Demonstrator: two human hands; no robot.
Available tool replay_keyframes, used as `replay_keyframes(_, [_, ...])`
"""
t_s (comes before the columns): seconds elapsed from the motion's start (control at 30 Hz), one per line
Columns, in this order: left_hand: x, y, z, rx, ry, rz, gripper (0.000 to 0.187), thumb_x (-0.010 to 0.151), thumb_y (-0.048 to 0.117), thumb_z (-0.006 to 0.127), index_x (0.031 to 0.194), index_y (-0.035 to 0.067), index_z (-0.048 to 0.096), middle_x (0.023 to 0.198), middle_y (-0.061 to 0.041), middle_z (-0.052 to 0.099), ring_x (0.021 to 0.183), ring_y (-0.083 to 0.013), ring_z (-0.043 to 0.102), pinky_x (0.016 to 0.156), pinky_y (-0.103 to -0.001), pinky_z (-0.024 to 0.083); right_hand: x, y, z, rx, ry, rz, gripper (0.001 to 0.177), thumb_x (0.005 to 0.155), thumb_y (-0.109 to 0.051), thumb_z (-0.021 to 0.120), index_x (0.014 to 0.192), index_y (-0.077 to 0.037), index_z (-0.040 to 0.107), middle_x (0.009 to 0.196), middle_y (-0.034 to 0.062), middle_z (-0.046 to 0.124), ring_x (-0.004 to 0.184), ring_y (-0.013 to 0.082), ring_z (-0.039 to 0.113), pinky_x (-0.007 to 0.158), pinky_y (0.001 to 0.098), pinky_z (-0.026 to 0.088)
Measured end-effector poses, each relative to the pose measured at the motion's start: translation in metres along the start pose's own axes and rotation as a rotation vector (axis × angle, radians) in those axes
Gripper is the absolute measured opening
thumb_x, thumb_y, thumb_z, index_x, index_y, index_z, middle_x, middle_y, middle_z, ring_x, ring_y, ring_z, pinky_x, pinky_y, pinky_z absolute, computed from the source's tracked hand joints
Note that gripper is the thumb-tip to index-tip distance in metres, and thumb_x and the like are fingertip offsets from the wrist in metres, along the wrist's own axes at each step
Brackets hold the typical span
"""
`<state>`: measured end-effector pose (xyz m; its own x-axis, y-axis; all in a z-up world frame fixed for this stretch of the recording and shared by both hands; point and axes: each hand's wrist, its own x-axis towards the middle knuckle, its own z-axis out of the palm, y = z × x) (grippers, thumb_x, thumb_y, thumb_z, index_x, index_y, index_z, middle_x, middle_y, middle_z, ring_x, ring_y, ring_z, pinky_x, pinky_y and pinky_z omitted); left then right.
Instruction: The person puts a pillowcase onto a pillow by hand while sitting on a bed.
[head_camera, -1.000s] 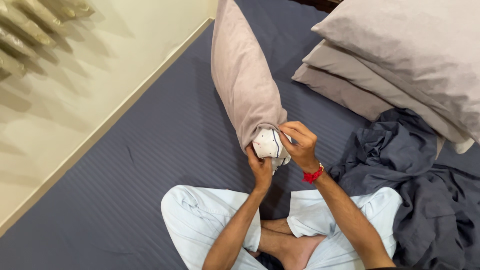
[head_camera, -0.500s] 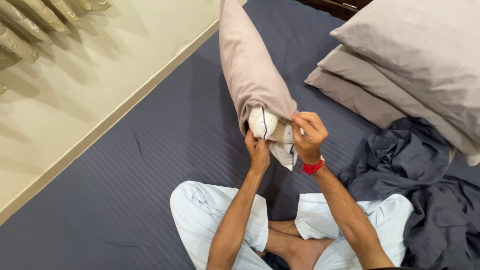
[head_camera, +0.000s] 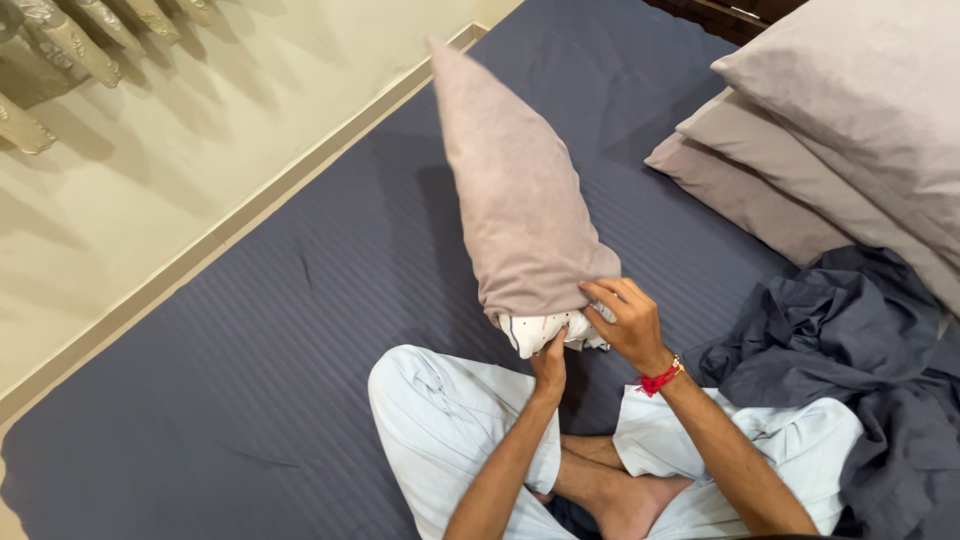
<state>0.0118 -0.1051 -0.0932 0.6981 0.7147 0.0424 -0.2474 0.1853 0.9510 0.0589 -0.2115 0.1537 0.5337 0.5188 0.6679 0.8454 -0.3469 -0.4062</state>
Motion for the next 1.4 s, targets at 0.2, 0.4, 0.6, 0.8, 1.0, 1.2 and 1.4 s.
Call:
replay_keyframes(0.2, [0.043,-0.002,0.009,-0.491,0.103,-0.420,0.055,0.093,0.018,0.059,0.144,0.000,0.049,0.134,-0.012,0.061,0.118,-0.0271,0.065,0.100,-0.045,0.054,-0.004,0.054,0.050,0.042,0.158,0.116,0.024,0.085,-0.004,0.077,0.109,-0.005,0.076,0.104,0.0114,0.072,0.096,0.0290,0.068,0.084,0.0395,0.055])
replay_keyframes(0.4, [0.075,0.012,0.044,-0.517,-0.038,-0.488,0.045,0.100,0.018,0.053,0.144,0.007,0.051,0.140,-0.008,0.059,0.125,-0.0216,0.061,0.101,-0.038,0.055,0.034,0.083,0.059,-0.080,0.119,0.153,0.025,0.085,-0.006,0.078,0.109,-0.007,0.074,0.101,0.0090,0.074,0.094,0.0292,0.071,0.079,0.0391,0.056])
replay_keyframes(0.6, [0.101,0.011,0.011,-0.329,-0.457,-0.439,0.029,0.110,0.015,0.053,0.123,-0.007,0.066,0.113,-0.022,0.069,0.089,-0.0301,0.066,0.081,-0.039,0.058,0.033,0.105,0.060,-0.326,0.101,0.179,0.040,0.075,0.002,0.070,0.114,-0.008,0.069,0.104,0.0062,0.066,0.090,0.0285,0.067,0.072,0.0399,0.054])
replay_keyframes(0.8, [0.105,0.004,-0.009,-0.287,-0.404,-0.652,0.022,0.100,0.006,0.055,0.118,-0.002,0.065,0.112,-0.010,0.068,0.092,-0.0226,0.068,0.076,-0.039,0.061,0.027,0.142,0.070,-0.627,0.028,0.052,0.035,0.073,0.002,0.068,0.106,-0.009,0.068,0.095,0.0049,0.061,0.087,0.0255,0.062,0.066,0.0378,0.051])
replay_keyframes(1.0, [0.092,-0.007,-0.011,-0.491,-0.046,-0.632,0.019,0.101,0.015,0.052,0.115,0.005,0.059,0.096,-0.011,0.062,0.078,-0.0262,0.061,0.065,-0.043,0.056,-0.006,0.120,0.050,-0.448,0.051,-0.181,0.033,0.067,-0.001,0.068,0.099,-0.006,0.069,0.090,0.0056,0.062,0.083,0.0258,0.061,0.067,0.0381,0.052])
replay_keyframes(1.2, [0.105,-0.005,-0.018,-0.443,0.081,-0.738,0.021,0.100,0.018,0.052,0.119,0.011,0.059,0.098,-0.004,0.063,0.085,-0.0189,0.060,0.075,-0.042,0.056,-0.012,0.101,0.036,-0.433,0.042,-0.200,0.038,0.063,-0.001,0.070,0.101,-0.006,0.072,0.090,0.0046,0.064,0.085,0.0251,0.061,0.070,0.0396,0.052])
replay_keyframes(1.4, [0.047,0.023,-0.005,-0.155,0.152,-0.828,0.021,0.093,0.023,0.057,0.111,0.013,0.057,0.106,-0.007,0.066,0.084,-0.0318,0.071,0.062,-0.044,0.058,-0.019,0.114,0.033,-0.401,0.122,0.103,0.045,0.063,0.000,0.068,0.108,-0.004,0.071,0.105,0.0097,0.067,0.092,0.0308,0.064,0.075,0.0426,0.052])
